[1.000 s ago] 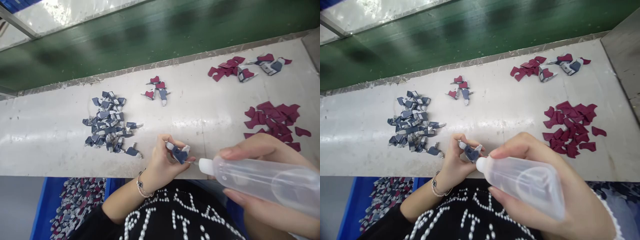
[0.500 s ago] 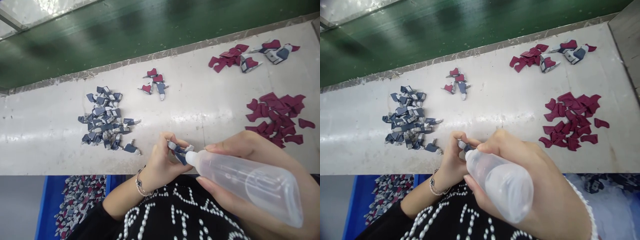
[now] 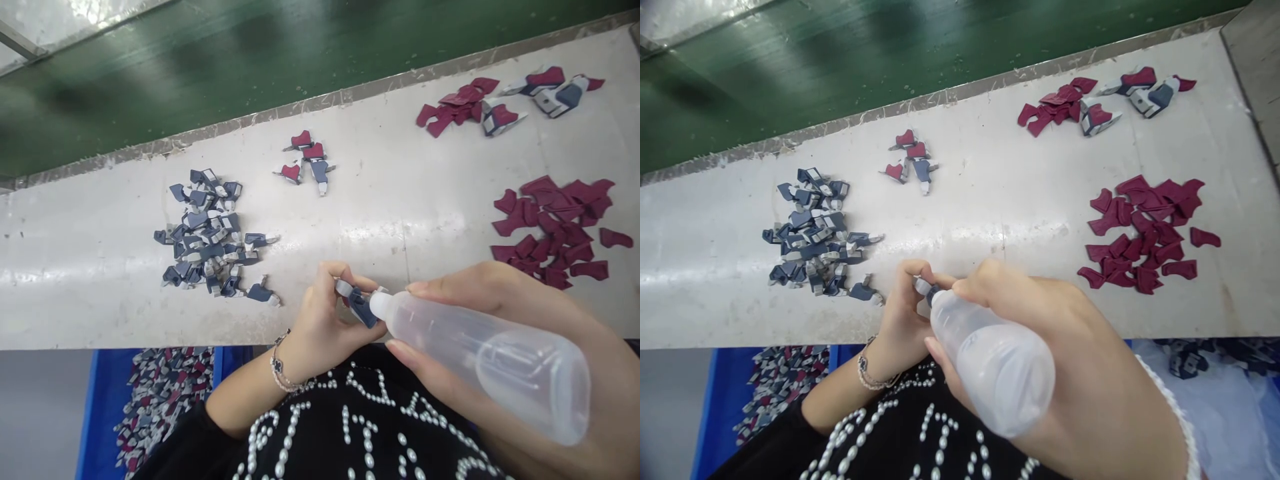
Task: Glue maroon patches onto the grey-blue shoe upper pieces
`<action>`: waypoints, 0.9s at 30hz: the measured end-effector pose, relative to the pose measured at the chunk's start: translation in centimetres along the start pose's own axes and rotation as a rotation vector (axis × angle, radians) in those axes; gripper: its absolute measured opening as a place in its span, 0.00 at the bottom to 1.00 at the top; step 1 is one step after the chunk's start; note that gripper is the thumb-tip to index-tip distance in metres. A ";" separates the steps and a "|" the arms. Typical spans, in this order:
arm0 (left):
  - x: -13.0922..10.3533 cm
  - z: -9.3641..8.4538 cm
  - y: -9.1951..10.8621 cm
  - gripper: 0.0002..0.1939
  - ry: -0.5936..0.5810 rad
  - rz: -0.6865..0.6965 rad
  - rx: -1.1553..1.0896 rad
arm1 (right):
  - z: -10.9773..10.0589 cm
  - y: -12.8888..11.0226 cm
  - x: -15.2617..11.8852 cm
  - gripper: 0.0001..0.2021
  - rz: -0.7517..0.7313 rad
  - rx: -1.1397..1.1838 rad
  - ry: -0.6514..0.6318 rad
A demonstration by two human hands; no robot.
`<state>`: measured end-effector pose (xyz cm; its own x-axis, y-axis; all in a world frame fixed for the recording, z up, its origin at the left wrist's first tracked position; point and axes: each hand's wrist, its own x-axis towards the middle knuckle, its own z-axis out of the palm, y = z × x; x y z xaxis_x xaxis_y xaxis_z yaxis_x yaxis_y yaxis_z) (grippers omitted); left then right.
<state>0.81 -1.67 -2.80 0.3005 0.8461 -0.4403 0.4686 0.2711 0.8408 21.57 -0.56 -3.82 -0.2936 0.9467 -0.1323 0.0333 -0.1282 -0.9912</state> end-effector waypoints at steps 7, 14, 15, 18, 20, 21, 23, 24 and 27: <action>-0.1 0.2 -0.1 0.28 0.008 -0.014 -0.024 | 0.0 -0.3 -0.4 0.10 0.006 -0.015 0.002; -0.3 0.1 -0.5 0.28 0.002 -0.014 -0.018 | 0.8 -0.6 -0.8 0.10 0.030 -0.138 0.000; -0.3 0.1 -0.4 0.27 0.004 -0.016 -0.018 | 1.0 -0.8 -0.7 0.10 0.064 -0.130 0.030; -0.2 0.0 -0.2 0.26 0.011 -0.015 -0.010 | 1.6 -1.5 0.1 0.12 0.128 -0.101 0.095; -0.1 0.0 -0.1 0.27 0.012 -0.003 0.005 | 1.7 -1.8 0.6 0.13 0.135 -0.089 0.102; -0.1 0.0 -0.1 0.26 0.008 0.000 0.012 | 1.7 -1.8 0.8 0.13 0.135 -0.086 0.105; -0.1 -0.1 -0.1 0.26 0.002 -0.006 0.012 | 1.4 -1.7 0.7 0.13 0.128 -0.083 0.103; 0.0 -0.1 -0.1 0.25 0.002 -0.011 0.007 | 1.3 -1.5 0.6 0.12 0.119 -0.084 0.098; 0.1 -0.1 0.1 0.25 0.005 -0.019 0.011 | 0.6 -1.0 0.1 0.10 0.062 -0.064 0.046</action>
<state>0.75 -1.53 -2.73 0.2872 0.8432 -0.4544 0.4830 0.2822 0.8289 20.89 -0.50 -2.86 -0.2446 0.9503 -0.1925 0.1112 -0.1697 -0.9792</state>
